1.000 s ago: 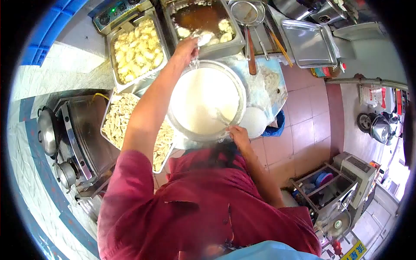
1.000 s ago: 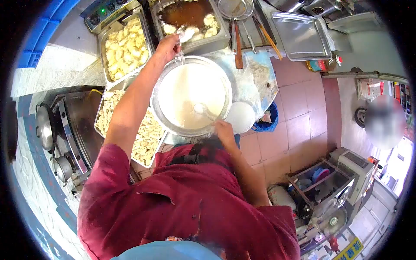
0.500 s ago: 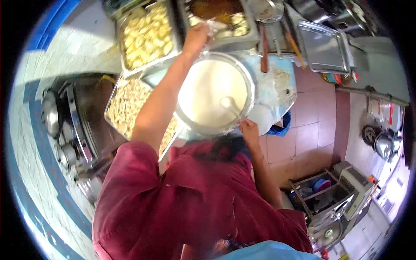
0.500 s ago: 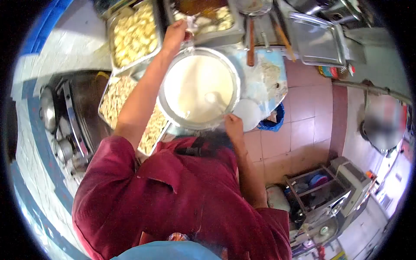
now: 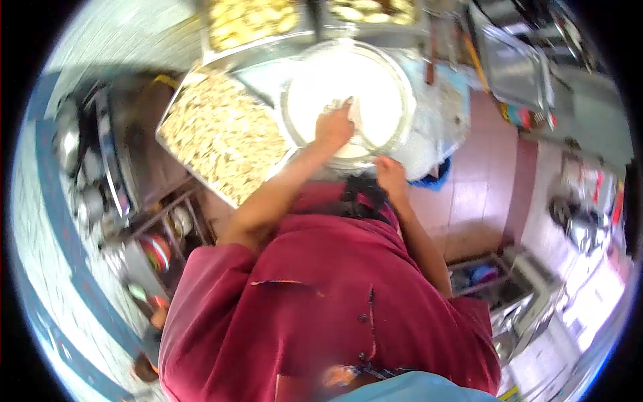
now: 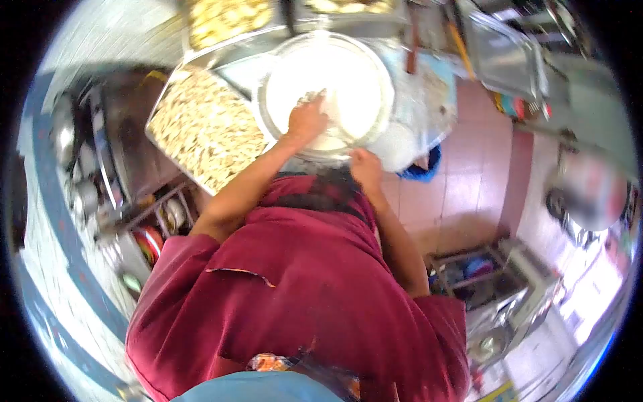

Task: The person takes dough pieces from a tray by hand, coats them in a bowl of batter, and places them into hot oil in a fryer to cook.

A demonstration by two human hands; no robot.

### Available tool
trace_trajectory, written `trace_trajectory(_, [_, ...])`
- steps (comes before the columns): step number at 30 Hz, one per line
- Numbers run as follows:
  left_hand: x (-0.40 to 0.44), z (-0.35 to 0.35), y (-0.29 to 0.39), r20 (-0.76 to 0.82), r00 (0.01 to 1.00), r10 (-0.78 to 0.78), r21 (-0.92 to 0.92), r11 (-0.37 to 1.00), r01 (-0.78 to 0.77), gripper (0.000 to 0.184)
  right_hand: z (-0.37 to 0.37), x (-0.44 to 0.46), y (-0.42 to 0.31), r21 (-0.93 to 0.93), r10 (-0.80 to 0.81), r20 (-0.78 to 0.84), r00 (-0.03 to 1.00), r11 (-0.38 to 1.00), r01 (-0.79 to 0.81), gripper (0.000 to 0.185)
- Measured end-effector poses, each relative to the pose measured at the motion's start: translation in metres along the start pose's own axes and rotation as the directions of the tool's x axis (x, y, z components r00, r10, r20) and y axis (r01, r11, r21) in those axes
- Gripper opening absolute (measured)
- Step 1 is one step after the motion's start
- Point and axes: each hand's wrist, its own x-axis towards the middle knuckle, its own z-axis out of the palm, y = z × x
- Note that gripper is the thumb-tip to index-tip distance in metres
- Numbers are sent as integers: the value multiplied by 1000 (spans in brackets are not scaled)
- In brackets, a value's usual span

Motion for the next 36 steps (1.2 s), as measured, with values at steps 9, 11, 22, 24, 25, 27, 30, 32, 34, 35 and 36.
trace_trajectory(9, [16, 106, 137, 437, 626, 646, -1, 696, -718, 32, 22, -11, -13, 142, -139, -86, 986, 978, 151, 29])
trace_trajectory(11, [20, 144, 144, 653, 505, 564, 124, 578, -806, 32, 28, -14, -11, 175, -169, -60, 984, 969, 177, 29])
trace_trajectory(22, [23, 171, 142, 704, 572, 421, 193, 661, -725, 27, 16, -27, 0, 328, -278, 109, 954, 916, 229, 28])
trace_trajectory(24, [17, 173, 142, 690, 585, 428, 180, 680, -710, 25, 14, -26, 0, 343, -295, 144, 945, 910, 232, 28])
trace_trajectory(25, [15, 175, 143, 677, 593, 436, 168, 692, -701, 24, 13, -24, -1, 349, -310, 162, 937, 906, 239, 28])
trace_trajectory(27, [12, 189, 142, 655, 607, 450, 146, 713, -686, 23, 14, -21, -3, 347, -327, 193, 925, 905, 247, 28])
trace_trajectory(30, [9, 197, 142, 619, 631, 468, 117, 740, -663, 20, 15, -21, -4, 352, -338, 231, 912, 903, 246, 28])
trace_trajectory(32, [6, 199, 143, 597, 643, 479, 94, 754, -650, 18, 14, -19, -4, 356, -344, 251, 905, 902, 244, 28])
trace_trajectory(34, [6, 200, 144, 575, 656, 488, 81, 765, -639, 17, 15, -17, -1, 362, -353, 268, 896, 899, 246, 28])
trace_trajectory(35, [6, 200, 145, 559, 665, 496, 71, 770, -634, 16, 17, -15, 0, 363, -358, 276, 892, 898, 248, 28])
trace_trajectory(36, [6, 201, 145, 542, 671, 506, 60, 773, -632, 15, 16, -14, -1, 365, -364, 284, 887, 896, 252, 28])
